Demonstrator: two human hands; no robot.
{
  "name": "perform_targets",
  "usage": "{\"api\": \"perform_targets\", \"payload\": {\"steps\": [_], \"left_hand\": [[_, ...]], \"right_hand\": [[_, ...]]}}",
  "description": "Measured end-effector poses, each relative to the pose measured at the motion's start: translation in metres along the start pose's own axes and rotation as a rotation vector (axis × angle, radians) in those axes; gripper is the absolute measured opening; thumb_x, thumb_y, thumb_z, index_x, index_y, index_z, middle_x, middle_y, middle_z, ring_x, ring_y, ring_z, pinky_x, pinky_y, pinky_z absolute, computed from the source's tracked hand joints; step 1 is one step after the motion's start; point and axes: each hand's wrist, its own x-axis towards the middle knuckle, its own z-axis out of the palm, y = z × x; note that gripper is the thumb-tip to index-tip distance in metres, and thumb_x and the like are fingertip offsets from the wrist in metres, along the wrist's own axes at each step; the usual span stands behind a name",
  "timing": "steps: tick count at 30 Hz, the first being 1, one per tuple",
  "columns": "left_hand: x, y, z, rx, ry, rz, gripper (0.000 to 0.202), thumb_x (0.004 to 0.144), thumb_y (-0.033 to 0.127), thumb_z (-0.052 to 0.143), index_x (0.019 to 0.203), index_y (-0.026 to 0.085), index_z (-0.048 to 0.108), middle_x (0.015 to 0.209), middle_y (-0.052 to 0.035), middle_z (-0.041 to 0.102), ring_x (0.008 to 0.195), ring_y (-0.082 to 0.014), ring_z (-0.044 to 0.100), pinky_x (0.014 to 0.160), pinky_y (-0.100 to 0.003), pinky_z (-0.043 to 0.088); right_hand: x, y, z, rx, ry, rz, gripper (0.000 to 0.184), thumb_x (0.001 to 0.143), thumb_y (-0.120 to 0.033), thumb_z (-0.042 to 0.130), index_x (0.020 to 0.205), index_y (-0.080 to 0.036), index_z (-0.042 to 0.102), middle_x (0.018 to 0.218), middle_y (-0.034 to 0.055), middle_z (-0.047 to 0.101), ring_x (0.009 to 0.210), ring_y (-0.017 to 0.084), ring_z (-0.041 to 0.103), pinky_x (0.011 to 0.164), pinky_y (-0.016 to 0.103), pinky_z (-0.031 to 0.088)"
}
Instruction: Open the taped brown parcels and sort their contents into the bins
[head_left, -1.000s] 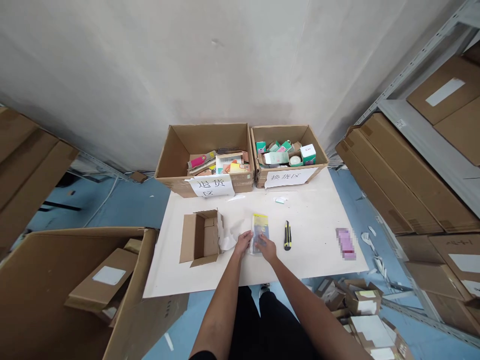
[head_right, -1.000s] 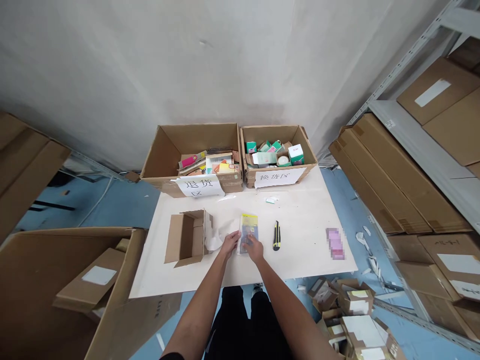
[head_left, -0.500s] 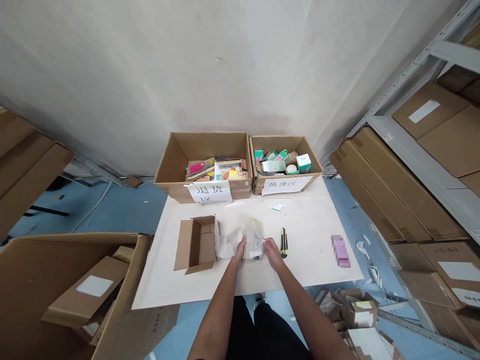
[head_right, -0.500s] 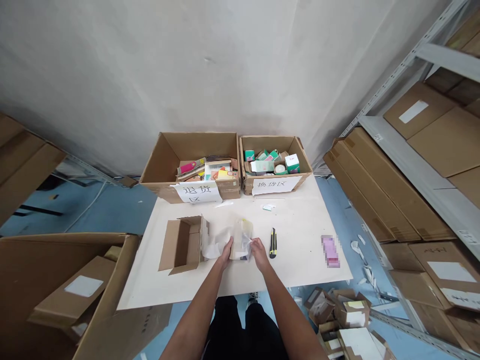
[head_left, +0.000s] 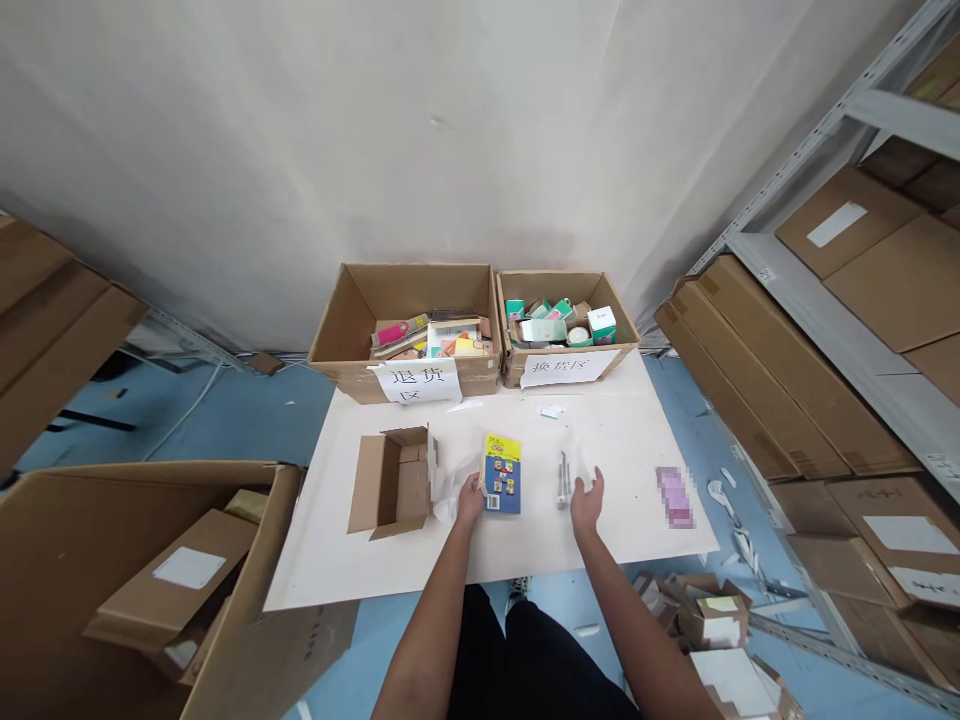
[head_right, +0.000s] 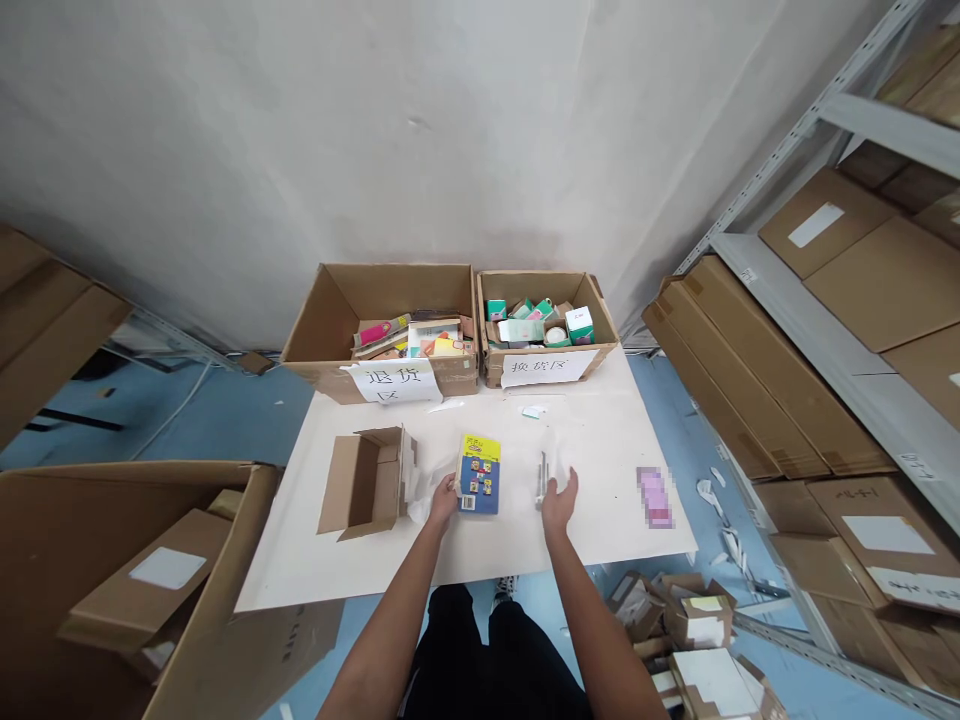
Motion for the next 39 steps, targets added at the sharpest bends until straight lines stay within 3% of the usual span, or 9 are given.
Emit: {"api": "perform_targets", "payload": {"steps": [4,8,14,18,23,26,31,36,39], "left_hand": [[-0.022,0.018,-0.004,-0.304,-0.132,0.004,0.061,0.086,0.048,0.069,0.137,0.016,0.060,0.106,-0.0130,0.080,0.092,-0.0255,0.077,0.083,-0.039,0.061],[-0.048,0.052,-0.017,-0.435,-0.292,0.105,0.080,0.080,0.059,0.076,0.145,0.018,0.057,0.114,-0.0136,0.079,0.099,-0.0277,0.076,0.082,-0.037,0.060],[-0.079,0.124,-0.049,-0.345,-0.341,0.222,0.081,0.081,0.066,0.075,0.150,0.025,0.057,0.134,-0.0123,0.071,0.121,-0.0290,0.068,0.093,-0.039,0.056],[-0.094,0.164,-0.067,-0.252,-0.340,0.320,0.098,0.067,0.054,0.090,0.153,0.025,0.053,0.137,-0.0131,0.068,0.113,-0.0279,0.069,0.095,-0.040,0.056],[-0.113,0.196,-0.073,-0.142,-0.243,0.429,0.091,0.064,0.052,0.092,0.146,0.024,0.062,0.142,-0.0136,0.061,0.105,-0.0253,0.071,0.091,-0.038,0.058],[-0.124,0.208,-0.069,-0.093,-0.247,0.473,0.088,0.067,0.053,0.090,0.146,0.027,0.060,0.138,-0.0130,0.064,0.108,-0.0265,0.071,0.088,-0.037,0.060],[-0.137,0.226,-0.058,-0.035,-0.266,0.535,0.080,0.072,0.050,0.085,0.143,0.025,0.061,0.133,-0.0135,0.068,0.114,-0.0295,0.069,0.092,-0.040,0.060],[-0.151,0.249,-0.024,0.035,0.054,0.730,0.064,0.078,0.047,0.081,0.136,0.024,0.067,0.132,-0.0137,0.070,0.122,-0.0308,0.066,0.100,-0.042,0.057],[-0.164,0.260,0.011,0.022,-0.108,0.831,0.066,0.083,0.049,0.079,0.142,0.025,0.064,0.135,-0.0121,0.070,0.121,-0.0296,0.068,0.104,-0.046,0.055]], "right_hand": [[-0.014,-0.030,0.016,0.112,-0.159,-0.041,0.076,0.092,-0.051,0.046,0.159,-0.020,0.033,0.166,0.0135,0.039,0.153,0.029,0.038,0.121,0.045,0.039],[-0.018,-0.070,0.018,0.470,-0.420,-0.024,0.082,0.079,-0.059,0.067,0.149,-0.022,0.045,0.148,0.0176,0.059,0.131,0.035,0.063,0.106,0.049,0.053],[-0.010,-0.130,-0.027,0.809,-0.563,-0.102,0.067,0.067,-0.051,0.087,0.121,-0.026,0.058,0.117,0.0098,0.077,0.104,0.032,0.075,0.091,0.047,0.060],[-0.008,-0.160,-0.061,0.852,-0.656,-0.148,0.067,0.068,-0.047,0.089,0.124,-0.028,0.058,0.116,0.0076,0.077,0.100,0.030,0.076,0.085,0.045,0.061],[-0.007,-0.178,-0.101,0.888,-0.834,-0.240,0.060,0.073,-0.043,0.087,0.125,-0.028,0.061,0.124,0.0080,0.075,0.105,0.029,0.075,0.085,0.043,0.060],[-0.008,-0.182,-0.121,0.901,-0.878,-0.297,0.070,0.072,-0.042,0.088,0.134,-0.030,0.058,0.131,0.0092,0.072,0.110,0.030,0.073,0.084,0.043,0.061],[-0.009,-0.183,-0.145,0.892,-0.883,-0.326,0.083,0.069,-0.042,0.089,0.142,-0.030,0.052,0.124,0.0105,0.074,0.105,0.030,0.075,0.082,0.044,0.062],[-0.009,-0.190,-0.152,0.901,-0.730,-0.442,0.077,0.073,-0.040,0.085,0.141,-0.028,0.053,0.123,0.0107,0.075,0.101,0.030,0.076,0.081,0.043,0.062],[-0.019,-0.199,-0.147,0.865,-0.649,-0.593,0.071,0.077,-0.037,0.081,0.143,-0.030,0.055,0.136,0.0106,0.070,0.113,0.030,0.073,0.091,0.044,0.060]]}}
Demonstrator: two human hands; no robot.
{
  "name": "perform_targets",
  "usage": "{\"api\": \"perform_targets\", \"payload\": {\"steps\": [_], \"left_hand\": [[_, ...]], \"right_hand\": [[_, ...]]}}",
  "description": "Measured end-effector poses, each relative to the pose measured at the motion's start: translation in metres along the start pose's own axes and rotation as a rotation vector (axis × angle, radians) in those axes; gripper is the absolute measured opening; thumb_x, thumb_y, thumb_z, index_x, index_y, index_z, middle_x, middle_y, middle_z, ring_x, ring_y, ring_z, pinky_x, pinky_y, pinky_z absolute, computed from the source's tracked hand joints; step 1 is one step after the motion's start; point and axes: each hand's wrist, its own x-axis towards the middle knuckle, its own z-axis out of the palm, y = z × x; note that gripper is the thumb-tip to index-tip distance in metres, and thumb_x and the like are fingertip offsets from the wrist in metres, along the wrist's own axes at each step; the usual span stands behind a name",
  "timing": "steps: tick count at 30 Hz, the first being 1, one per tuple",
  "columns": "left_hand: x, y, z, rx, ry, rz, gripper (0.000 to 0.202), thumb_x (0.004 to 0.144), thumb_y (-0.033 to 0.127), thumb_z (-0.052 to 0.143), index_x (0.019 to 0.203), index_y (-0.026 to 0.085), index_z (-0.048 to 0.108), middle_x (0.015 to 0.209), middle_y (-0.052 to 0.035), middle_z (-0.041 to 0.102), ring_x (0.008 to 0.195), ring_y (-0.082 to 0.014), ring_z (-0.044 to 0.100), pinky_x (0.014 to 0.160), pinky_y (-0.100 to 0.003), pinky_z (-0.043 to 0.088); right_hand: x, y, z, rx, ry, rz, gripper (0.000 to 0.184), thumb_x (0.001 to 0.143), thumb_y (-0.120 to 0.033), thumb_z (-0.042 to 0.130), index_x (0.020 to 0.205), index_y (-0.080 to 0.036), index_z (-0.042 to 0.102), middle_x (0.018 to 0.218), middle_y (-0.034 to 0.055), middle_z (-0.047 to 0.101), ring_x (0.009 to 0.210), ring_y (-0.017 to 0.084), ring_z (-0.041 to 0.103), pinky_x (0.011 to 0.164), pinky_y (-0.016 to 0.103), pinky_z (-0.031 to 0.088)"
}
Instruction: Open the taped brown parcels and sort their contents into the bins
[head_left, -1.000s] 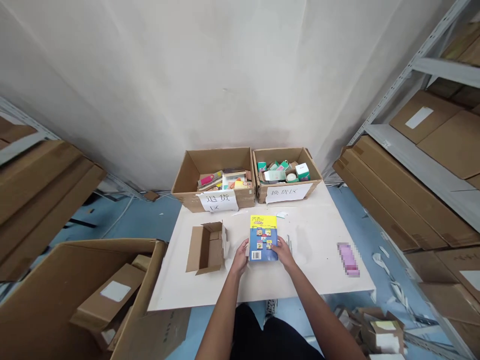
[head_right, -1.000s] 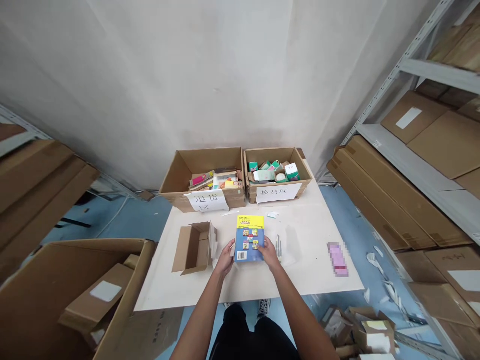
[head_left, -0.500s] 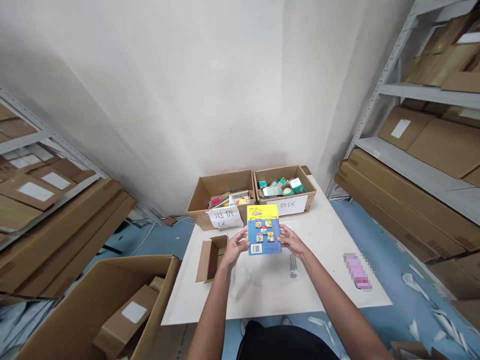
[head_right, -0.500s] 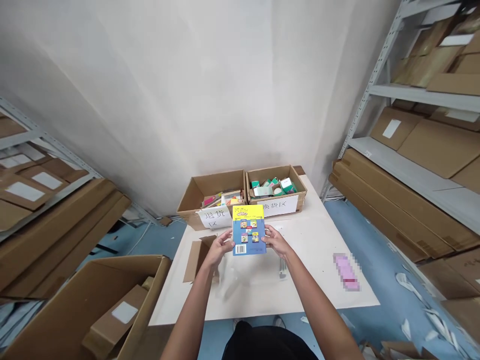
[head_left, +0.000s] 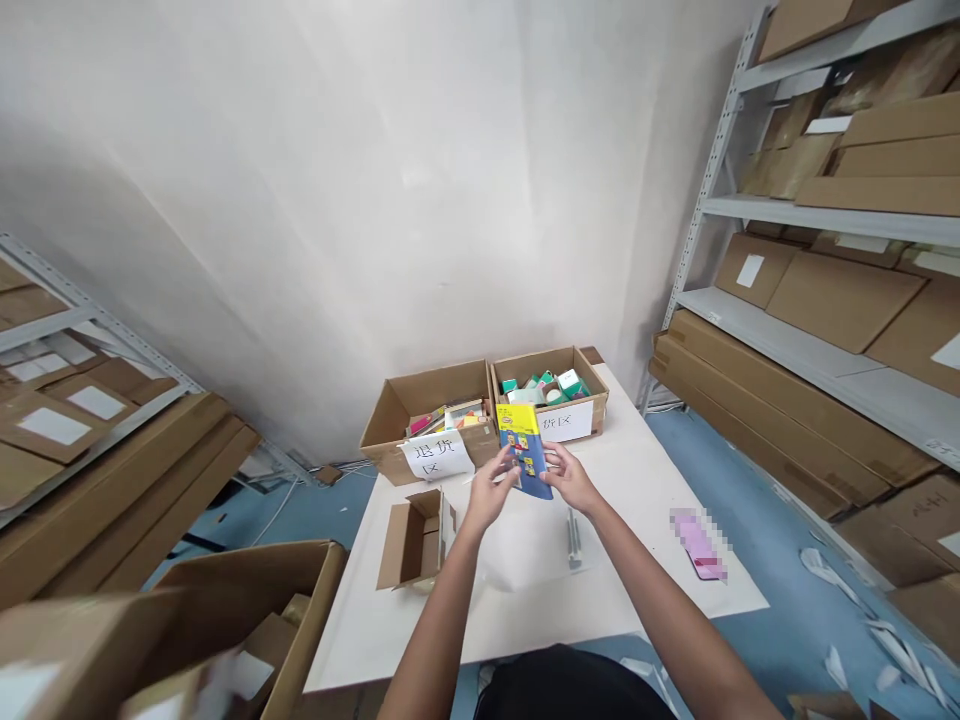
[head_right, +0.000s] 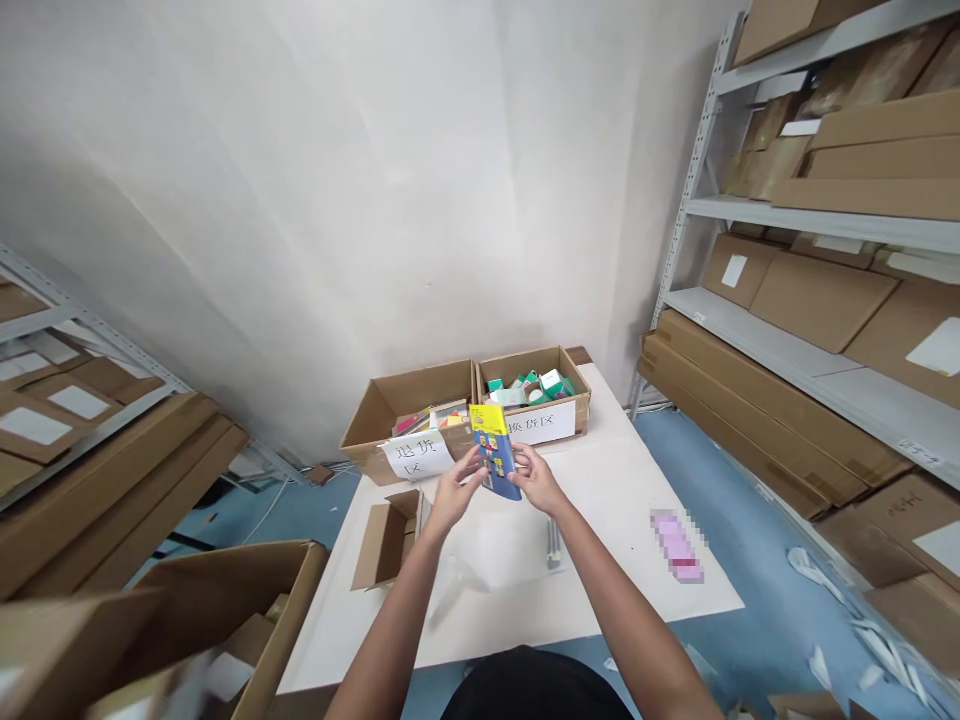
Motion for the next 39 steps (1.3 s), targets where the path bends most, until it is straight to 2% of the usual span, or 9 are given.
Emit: {"api": "perform_targets", "payload": {"steps": [3,6,11,15,22,26,33,36,39], "left_hand": [[0.000,0.014,0.025,-0.116,-0.023,0.049,0.077,0.080,0.046,0.083,0.149,0.024,0.057,0.146,-0.0118,0.065,0.127,-0.0299,0.067,0.112,-0.048,0.051],[0.002,0.024,0.021,-0.208,0.012,0.053,0.078,0.082,0.047,0.081,0.152,0.021,0.055,0.146,-0.0129,0.065,0.131,-0.0308,0.064,0.114,-0.048,0.049],[0.005,0.030,-0.027,-0.314,-0.106,-0.052,0.087,0.080,0.047,0.084,0.156,0.021,0.049,0.140,-0.0160,0.068,0.124,-0.0326,0.067,0.101,-0.046,0.058],[0.003,0.025,-0.052,-0.351,-0.185,-0.143,0.097,0.078,0.045,0.087,0.161,0.023,0.042,0.136,-0.0166,0.071,0.118,-0.0328,0.071,0.093,-0.044,0.061],[0.007,0.015,-0.061,-0.267,-0.143,-0.133,0.093,0.077,0.047,0.087,0.157,0.023,0.048,0.140,-0.0163,0.068,0.121,-0.0331,0.069,0.101,-0.048,0.058],[0.011,0.015,-0.043,-0.026,0.205,-0.038,0.068,0.076,0.050,0.085,0.136,0.023,0.070,0.138,-0.0142,0.070,0.124,-0.0325,0.067,0.104,-0.048,0.056],[0.008,0.034,0.009,-0.190,0.001,0.066,0.065,0.084,0.048,0.079,0.140,0.019,0.065,0.138,-0.0121,0.070,0.124,-0.0303,0.068,0.109,-0.046,0.053],[0.010,0.037,-0.017,-0.261,0.015,0.061,0.062,0.086,0.049,0.077,0.140,0.019,0.064,0.138,-0.0129,0.070,0.127,-0.0304,0.066,0.111,-0.046,0.051],[0.013,0.033,-0.059,-0.319,-0.079,-0.026,0.070,0.083,0.048,0.081,0.144,0.020,0.061,0.134,-0.0150,0.072,0.122,-0.0322,0.069,0.102,-0.046,0.057]], "right_hand": [[0.000,0.000,0.016,-0.109,-0.094,-0.098,0.068,0.081,-0.034,0.075,0.147,-0.034,0.057,0.153,0.0076,0.057,0.136,0.032,0.059,0.094,0.043,0.060],[0.002,0.000,0.017,-0.204,-0.134,-0.147,0.067,0.084,-0.035,0.073,0.149,-0.036,0.057,0.158,0.0050,0.052,0.148,0.031,0.045,0.107,0.048,0.053],[0.013,-0.002,-0.010,-0.205,0.271,-0.079,0.076,0.079,-0.049,0.082,0.149,-0.032,0.057,0.154,0.0096,0.056,0.147,0.033,0.046,0.121,0.055,0.038],[0.014,-0.011,-0.022,0.073,0.068,0.074,0.081,0.073,-0.050,0.087,0.146,-0.029,0.058,0.128,0.0104,0.073,0.119,0.032,0.069,0.102,0.051,0.055],[0.008,-0.030,-0.024,0.131,-0.123,0.245,0.066,0.067,-0.042,0.091,0.125,-0.026,0.063,0.116,0.0094,0.077,0.101,0.030,0.076,0.077,0.040,0.062],[0.012,-0.027,-0.011,0.039,0.026,0.133,0.060,0.070,-0.038,0.086,0.122,-0.026,0.061,0.111,0.0081,0.077,0.101,0.029,0.075,0.079,0.041,0.062],[0.015,-0.014,0.043,-0.283,-0.045,-0.175,0.056,0.083,-0.030,0.071,0.138,-0.033,0.063,0.154,0.0077,0.055,0.141,0.029,0.052,0.105,0.048,0.053],[0.023,-0.012,0.044,-0.304,-0.056,-0.124,0.064,0.083,-0.033,0.074,0.145,-0.037,0.059,0.158,0.0052,0.051,0.147,0.030,0.046,0.115,0.054,0.044],[0.038,-0.007,0.036,-0.231,0.147,-0.039,0.069,0.079,-0.045,0.079,0.144,-0.034,0.059,0.153,0.0077,0.057,0.145,0.033,0.047,0.118,0.058,0.040]]}}
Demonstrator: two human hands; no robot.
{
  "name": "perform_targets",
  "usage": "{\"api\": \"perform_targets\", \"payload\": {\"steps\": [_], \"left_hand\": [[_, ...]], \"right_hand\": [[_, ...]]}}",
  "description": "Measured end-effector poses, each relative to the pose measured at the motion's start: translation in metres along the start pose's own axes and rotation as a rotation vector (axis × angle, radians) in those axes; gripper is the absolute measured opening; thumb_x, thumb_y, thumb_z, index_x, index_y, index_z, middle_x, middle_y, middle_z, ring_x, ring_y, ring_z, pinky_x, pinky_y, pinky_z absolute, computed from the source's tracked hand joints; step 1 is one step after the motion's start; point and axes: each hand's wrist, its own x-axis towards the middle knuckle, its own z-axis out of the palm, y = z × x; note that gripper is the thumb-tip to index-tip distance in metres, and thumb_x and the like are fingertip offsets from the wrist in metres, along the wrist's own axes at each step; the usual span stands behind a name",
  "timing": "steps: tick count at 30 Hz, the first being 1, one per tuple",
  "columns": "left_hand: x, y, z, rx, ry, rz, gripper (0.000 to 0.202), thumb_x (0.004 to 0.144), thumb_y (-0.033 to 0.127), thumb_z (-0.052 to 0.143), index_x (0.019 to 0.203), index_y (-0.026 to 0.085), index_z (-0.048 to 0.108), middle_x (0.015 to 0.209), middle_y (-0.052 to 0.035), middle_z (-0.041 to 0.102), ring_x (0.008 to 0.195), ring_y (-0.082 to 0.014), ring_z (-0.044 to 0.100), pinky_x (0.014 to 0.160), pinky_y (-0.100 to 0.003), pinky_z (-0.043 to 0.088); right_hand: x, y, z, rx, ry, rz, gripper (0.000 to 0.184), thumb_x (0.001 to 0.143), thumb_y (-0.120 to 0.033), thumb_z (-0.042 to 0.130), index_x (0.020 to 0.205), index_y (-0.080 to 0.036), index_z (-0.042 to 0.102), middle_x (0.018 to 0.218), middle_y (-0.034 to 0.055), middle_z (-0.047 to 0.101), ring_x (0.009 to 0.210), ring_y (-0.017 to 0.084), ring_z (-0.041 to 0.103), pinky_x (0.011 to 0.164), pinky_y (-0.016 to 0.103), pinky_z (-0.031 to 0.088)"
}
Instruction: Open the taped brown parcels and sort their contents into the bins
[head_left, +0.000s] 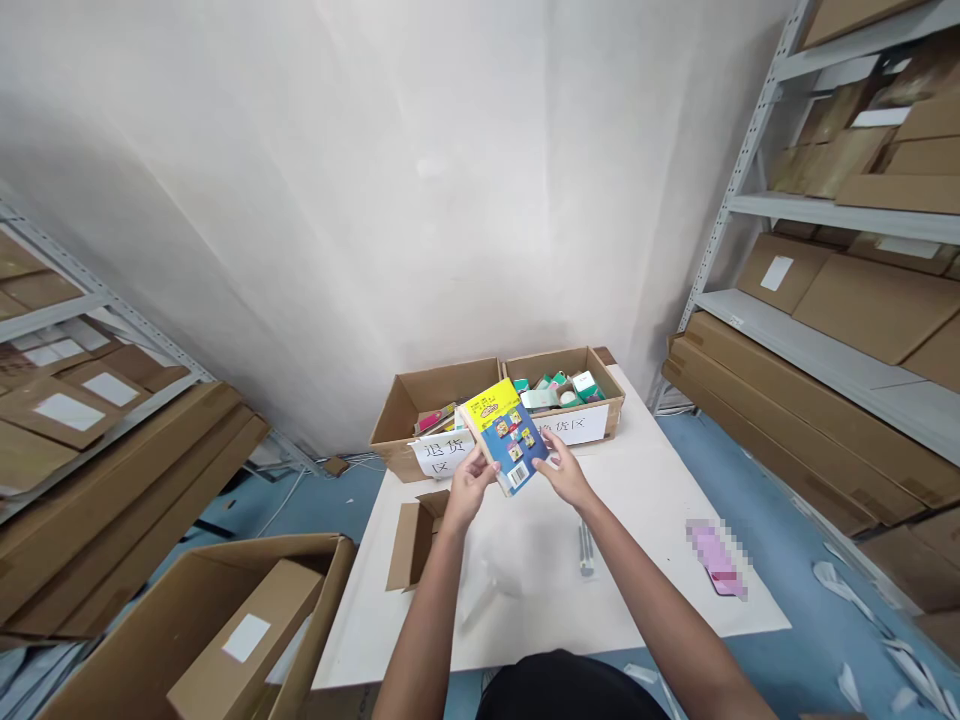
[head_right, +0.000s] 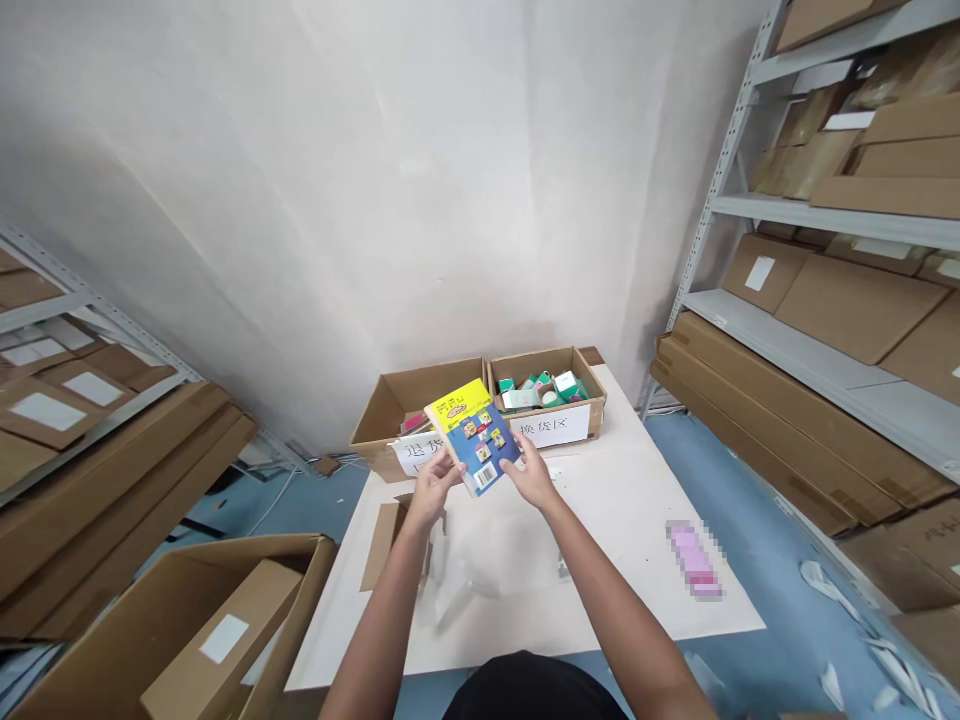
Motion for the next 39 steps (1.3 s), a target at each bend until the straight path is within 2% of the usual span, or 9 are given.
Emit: {"api": "perform_targets", "payload": {"steps": [3,6,13,18,21,24,28,31,39], "left_hand": [[0.002,0.000,-0.035,-0.034,-0.062,-0.101,0.083,0.078,0.044,0.086,0.150,0.020,0.055,0.132,-0.0167,0.073,0.115,-0.0322,0.072,0.094,-0.044,0.060],[0.005,-0.012,-0.056,-0.044,0.036,-0.130,0.093,0.075,0.045,0.087,0.155,0.019,0.050,0.131,-0.0167,0.073,0.111,-0.0304,0.073,0.092,-0.042,0.060],[0.020,-0.051,-0.107,-0.008,0.080,-0.109,0.090,0.077,0.051,0.083,0.155,0.020,0.051,0.130,-0.0155,0.073,0.112,-0.0302,0.072,0.096,-0.046,0.058],[0.088,-0.031,-0.144,0.036,0.118,-0.058,0.088,0.081,0.050,0.079,0.157,0.019,0.048,0.140,-0.0163,0.068,0.122,-0.0320,0.068,0.103,-0.048,0.055],[0.137,-0.007,-0.162,0.222,0.284,-0.034,0.080,0.084,0.046,0.077,0.155,0.021,0.050,0.159,-0.0166,0.051,0.141,-0.0333,0.053,0.115,-0.047,0.045],[0.155,-0.006,-0.181,0.355,0.351,-0.021,0.076,0.085,0.046,0.076,0.153,0.023,0.052,0.163,-0.0147,0.046,0.149,-0.0332,0.044,0.120,-0.048,0.039],[0.123,-0.051,-0.199,0.370,0.353,-0.026,0.067,0.086,0.048,0.073,0.146,0.022,0.059,0.148,-0.0155,0.062,0.135,-0.0304,0.059,0.114,-0.046,0.046],[0.080,-0.096,-0.196,0.363,0.313,-0.112,0.062,0.084,0.050,0.072,0.138,0.020,0.065,0.136,-0.0164,0.069,0.118,-0.0293,0.069,0.104,-0.045,0.053],[-0.025,-0.197,-0.132,0.431,0.077,-0.543,0.063,0.083,0.044,0.071,0.139,0.018,0.065,0.139,-0.0177,0.067,0.105,-0.0265,0.072,0.099,-0.043,0.054]], "right_hand": [[0.014,0.010,0.002,0.167,-0.038,0.119,0.072,0.070,-0.051,0.088,0.134,-0.028,0.063,0.135,0.0113,0.069,0.129,0.034,0.062,0.110,0.056,0.049],[0.021,0.022,0.015,0.276,-0.097,0.177,0.069,0.064,-0.051,0.093,0.121,-0.027,0.065,0.116,0.0094,0.077,0.110,0.032,0.072,0.101,0.053,0.055],[0.040,0.055,0.060,0.259,-0.022,0.248,0.068,0.057,-0.049,0.096,0.114,-0.028,0.066,0.115,0.0101,0.077,0.104,0.033,0.074,0.094,0.052,0.058],[0.119,0.043,0.093,0.225,0.036,0.193,0.070,0.056,-0.042,0.092,0.118,-0.026,0.064,0.112,0.0095,0.076,0.106,0.033,0.072,0.097,0.050,0.057],[0.170,0.034,0.105,0.144,0.251,0.157,0.069,0.059,-0.042,0.082,0.123,-0.025,0.061,0.113,0.0096,0.073,0.111,0.031,0.069,0.098,0.045,0.056],[0.191,0.047,0.100,0.028,0.437,0.165,0.067,0.058,-0.042,0.074,0.120,-0.023,0.060,0.112,0.0099,0.070,0.110,0.030,0.068,0.098,0.043,0.054],[0.162,0.099,0.079,-0.045,0.465,0.164,0.061,0.058,-0.044,0.070,0.114,-0.023,0.061,0.114,0.0099,0.070,0.108,0.029,0.067,0.095,0.042,0.054],[0.119,0.144,0.066,-0.098,0.462,0.263,0.054,0.059,-0.046,0.067,0.108,-0.024,0.063,0.117,0.0108,0.070,0.107,0.030,0.067,0.089,0.043,0.056],[0.009,0.230,0.028,-0.410,0.287,0.573,0.052,0.070,-0.036,0.058,0.119,-0.026,0.072,0.130,0.0093,0.069,0.117,0.030,0.067,0.104,0.045,0.050]]}}
